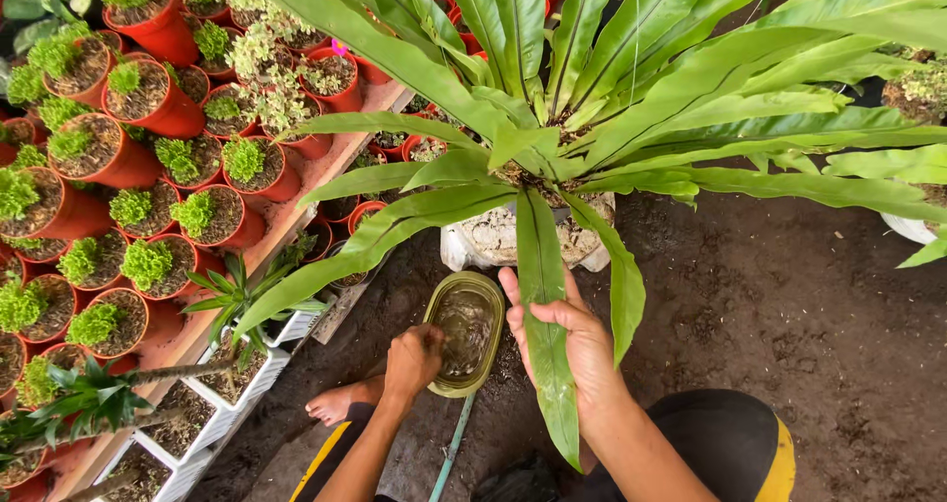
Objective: The person wipes the leaves of a large potted fern with a wet cloth, repeatedly dipping the cloth into a small container of water. The person handles each leaf individually, wiping both sides and moving around the plant to reach different leaves.
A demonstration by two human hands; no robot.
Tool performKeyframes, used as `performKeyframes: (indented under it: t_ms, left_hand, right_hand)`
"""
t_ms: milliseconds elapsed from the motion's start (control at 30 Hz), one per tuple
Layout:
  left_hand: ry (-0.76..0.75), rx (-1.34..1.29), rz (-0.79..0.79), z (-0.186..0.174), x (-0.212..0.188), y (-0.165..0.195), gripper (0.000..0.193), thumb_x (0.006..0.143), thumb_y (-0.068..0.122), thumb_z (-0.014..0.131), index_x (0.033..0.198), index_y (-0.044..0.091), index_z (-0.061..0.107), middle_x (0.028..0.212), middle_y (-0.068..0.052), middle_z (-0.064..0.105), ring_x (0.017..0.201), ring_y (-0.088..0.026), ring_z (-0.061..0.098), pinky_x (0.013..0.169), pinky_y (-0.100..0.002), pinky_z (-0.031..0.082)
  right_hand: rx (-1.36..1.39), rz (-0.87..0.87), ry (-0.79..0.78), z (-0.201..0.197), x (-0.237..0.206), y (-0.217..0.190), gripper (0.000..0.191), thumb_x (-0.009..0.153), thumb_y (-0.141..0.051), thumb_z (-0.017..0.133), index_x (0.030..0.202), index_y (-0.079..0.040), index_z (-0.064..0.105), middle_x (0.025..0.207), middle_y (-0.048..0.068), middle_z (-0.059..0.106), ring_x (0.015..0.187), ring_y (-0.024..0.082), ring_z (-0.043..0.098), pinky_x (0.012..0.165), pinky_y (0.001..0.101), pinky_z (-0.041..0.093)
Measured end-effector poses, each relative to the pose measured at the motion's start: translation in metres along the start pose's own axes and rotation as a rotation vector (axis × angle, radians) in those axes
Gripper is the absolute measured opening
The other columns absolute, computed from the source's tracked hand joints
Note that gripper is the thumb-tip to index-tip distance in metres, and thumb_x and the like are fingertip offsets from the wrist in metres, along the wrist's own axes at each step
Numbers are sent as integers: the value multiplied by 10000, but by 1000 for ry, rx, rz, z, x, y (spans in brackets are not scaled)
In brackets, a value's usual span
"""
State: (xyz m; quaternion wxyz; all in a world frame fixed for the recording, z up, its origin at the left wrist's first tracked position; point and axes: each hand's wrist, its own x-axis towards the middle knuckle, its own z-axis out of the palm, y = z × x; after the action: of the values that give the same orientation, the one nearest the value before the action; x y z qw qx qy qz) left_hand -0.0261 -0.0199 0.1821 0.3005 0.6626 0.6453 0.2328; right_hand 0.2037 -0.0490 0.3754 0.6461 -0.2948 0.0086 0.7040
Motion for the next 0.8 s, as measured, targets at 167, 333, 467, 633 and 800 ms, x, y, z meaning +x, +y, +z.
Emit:
performKeyframes:
  t_ms: [167,333,467,633,800]
  left_hand:
    - [55,-224,-13,-69,-3,120,182,949,175,692,1082,72,763,820,-162,745,741,-287,727,676,-371,564]
    - [168,-280,745,-100,23,220,275,890,-36,662,1132,56,755,1126,-148,765,1020,-261,744,850,-340,609]
    - [-8,63,766,-90,45,246,386,732,-119,631,1040,50,790,950,-157,754,891,-322,696,807,-420,585]
    - [-149,13,704,-82,27,237,442,715,-148,545,1047,32,775,929,-138,752,806,-276,661,811,-401,583]
    - [-73,-188,708,-93,-24,240,342,758,-129,599,1028,4,761,998,-145,756,935,-307,672,899,-428,562]
  right_hand:
    - [-52,8,-11,-2,-6,-4,797,815,137,435,1564,-134,399,1474,228,541,1306,264,588,961,326,541]
    - [-45,-7,-40,3,-10,1,812,791,148,420,1552,-135,394,1490,115,528,1333,247,583,1123,361,478]
    - [-104,-1,2,-5,-10,5,791,808,99,466,1553,-166,425,1470,67,547,1297,199,584,1144,349,454]
    - [4,75,-47,-35,-8,0,624,956,-106,570,1576,-156,524,1336,47,631,1111,179,594,996,350,447]
    - [287,30,-299,-34,-11,0,491,1066,-312,510,1419,29,519,1286,191,627,1134,325,651,1011,461,508]
